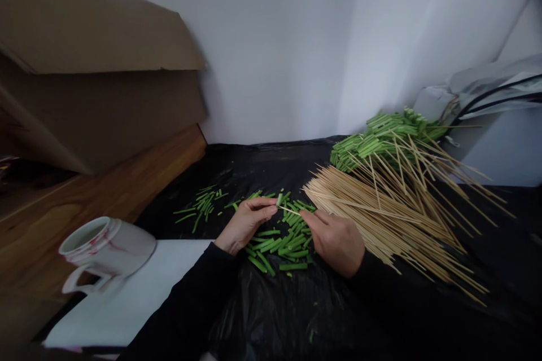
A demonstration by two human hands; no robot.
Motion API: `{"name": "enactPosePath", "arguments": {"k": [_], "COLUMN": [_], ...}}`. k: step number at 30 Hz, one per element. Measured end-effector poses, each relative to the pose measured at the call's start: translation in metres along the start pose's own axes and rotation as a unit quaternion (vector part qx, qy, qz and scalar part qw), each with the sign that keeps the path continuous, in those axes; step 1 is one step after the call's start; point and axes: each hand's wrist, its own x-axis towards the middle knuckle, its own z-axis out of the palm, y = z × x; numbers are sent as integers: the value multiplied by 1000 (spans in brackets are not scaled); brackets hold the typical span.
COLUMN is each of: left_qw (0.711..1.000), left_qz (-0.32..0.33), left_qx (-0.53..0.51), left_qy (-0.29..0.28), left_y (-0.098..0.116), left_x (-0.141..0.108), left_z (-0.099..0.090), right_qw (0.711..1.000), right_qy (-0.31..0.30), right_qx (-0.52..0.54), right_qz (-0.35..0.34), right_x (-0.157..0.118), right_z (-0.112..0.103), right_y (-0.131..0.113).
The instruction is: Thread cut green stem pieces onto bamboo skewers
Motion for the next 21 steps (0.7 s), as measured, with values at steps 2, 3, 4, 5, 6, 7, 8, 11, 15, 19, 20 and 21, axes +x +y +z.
{"name": "enactPosePath", "arguments": {"k": [2, 3, 4, 5, 6, 7, 8, 11, 15, 19, 20, 21], "left_qw": [1000, 1000, 1000, 1000, 1000, 999, 999, 997, 993, 987, 988, 990], "left_qz": [3, 5, 8, 11, 15, 20, 24, 35, 54, 84, 83, 79], "left_qx": [7, 11, 15, 20, 24, 29, 35, 63, 104, 132, 127, 116], "left_qy": [5, 6, 6, 5, 5, 6, 8, 16, 15, 23, 24, 22], "left_y": [0, -1, -1, -2, -2, -3, -3, -5, -6, -6, -5, -5], "left_x": [0, 0, 0, 0, 0, 0, 0, 1, 2, 1, 1, 1], "left_z": [0, 0, 0, 0, 0, 0, 0, -1, -2, -1, 0, 1], "right_qw": [1000, 1000, 1000, 1000, 1000, 1000, 1000, 1000, 1000, 1000, 1000, 1000], "right_qy": [-1, 0, 2, 3, 5, 5, 4, 1, -1, -7, -4, 2], "right_qx": [2, 3, 5, 6, 7, 7, 7, 9, 12, 14, 13, 10], "right_qz": [0, -1, -2, -4, -6, -8, -9, -13, -17, -16, -14, -12], "right_x": [0, -1, -1, -1, -1, -2, -2, -3, -5, -4, -4, -4], "right_z": [1, 1, 1, 1, 2, 2, 3, 6, 8, 8, 8, 8], "right_y": [0, -1, -1, -1, -1, -1, 0, 0, 0, 0, 0, 0]}}
